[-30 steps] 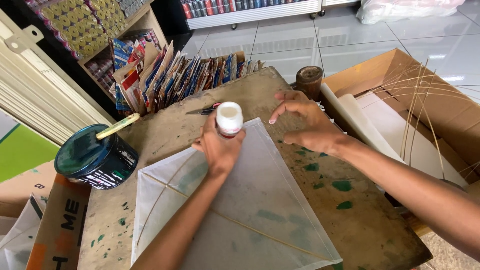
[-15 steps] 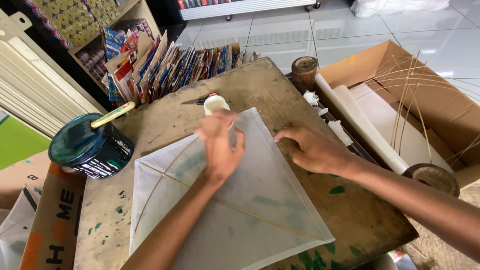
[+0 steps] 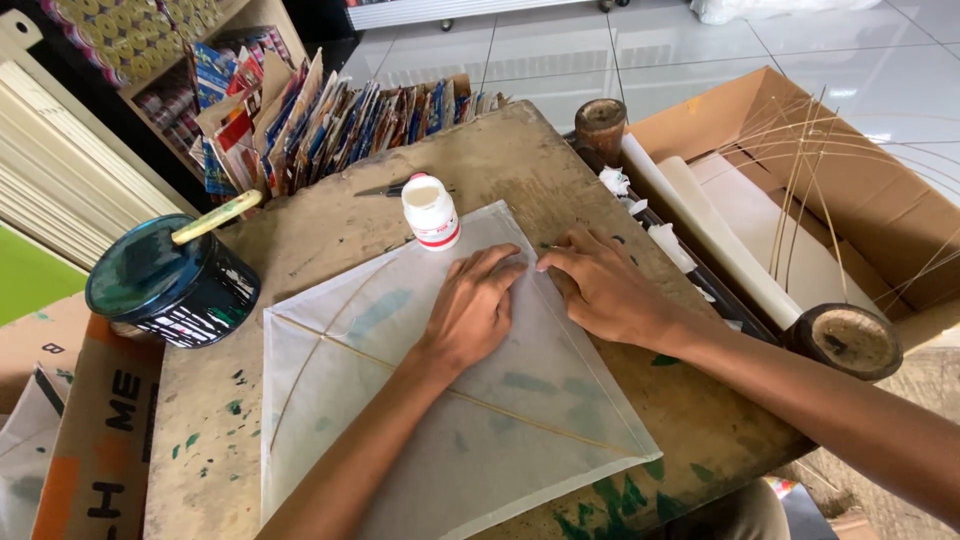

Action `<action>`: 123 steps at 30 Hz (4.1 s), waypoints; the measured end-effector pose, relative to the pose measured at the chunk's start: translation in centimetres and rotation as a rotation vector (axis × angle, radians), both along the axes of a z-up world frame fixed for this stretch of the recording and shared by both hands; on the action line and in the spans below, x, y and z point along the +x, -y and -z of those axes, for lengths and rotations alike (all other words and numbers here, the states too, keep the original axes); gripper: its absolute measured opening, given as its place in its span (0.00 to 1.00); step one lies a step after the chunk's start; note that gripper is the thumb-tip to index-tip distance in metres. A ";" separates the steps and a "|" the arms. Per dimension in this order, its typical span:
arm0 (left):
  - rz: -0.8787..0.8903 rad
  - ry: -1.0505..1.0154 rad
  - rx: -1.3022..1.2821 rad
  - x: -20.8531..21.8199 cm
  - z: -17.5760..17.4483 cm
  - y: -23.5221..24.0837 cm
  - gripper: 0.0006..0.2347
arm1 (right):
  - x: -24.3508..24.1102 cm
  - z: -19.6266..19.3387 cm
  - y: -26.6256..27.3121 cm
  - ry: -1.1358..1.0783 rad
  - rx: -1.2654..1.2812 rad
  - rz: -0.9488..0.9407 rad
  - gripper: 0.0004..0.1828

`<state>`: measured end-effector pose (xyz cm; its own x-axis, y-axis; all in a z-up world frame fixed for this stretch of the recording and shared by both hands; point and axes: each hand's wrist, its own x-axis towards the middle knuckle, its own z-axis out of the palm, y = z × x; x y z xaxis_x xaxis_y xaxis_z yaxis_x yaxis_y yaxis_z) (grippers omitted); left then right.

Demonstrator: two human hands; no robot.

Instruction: Applying glue to the edges of a kite and folding the paper over the bamboo frame to secure it.

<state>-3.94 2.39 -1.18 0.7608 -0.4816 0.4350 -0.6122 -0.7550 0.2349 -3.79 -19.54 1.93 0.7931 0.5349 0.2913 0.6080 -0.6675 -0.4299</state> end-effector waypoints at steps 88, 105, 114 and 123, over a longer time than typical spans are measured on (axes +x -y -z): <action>0.025 0.030 -0.017 -0.5 0.2 0.2 0.17 | -2.7 -0.1 0.3 0.043 0.042 0.043 0.25; 0.006 -0.004 0.009 -0.7 -0.1 0.2 0.16 | -7.6 0.1 1.6 0.189 0.023 0.000 0.23; 0.013 -0.028 -0.036 -0.7 0.1 0.1 0.17 | -9.4 1.0 2.4 0.147 0.052 0.072 0.21; 0.070 0.162 -0.300 -0.5 0.3 -0.4 0.20 | -3.6 -1.7 2.8 0.147 0.319 0.053 0.28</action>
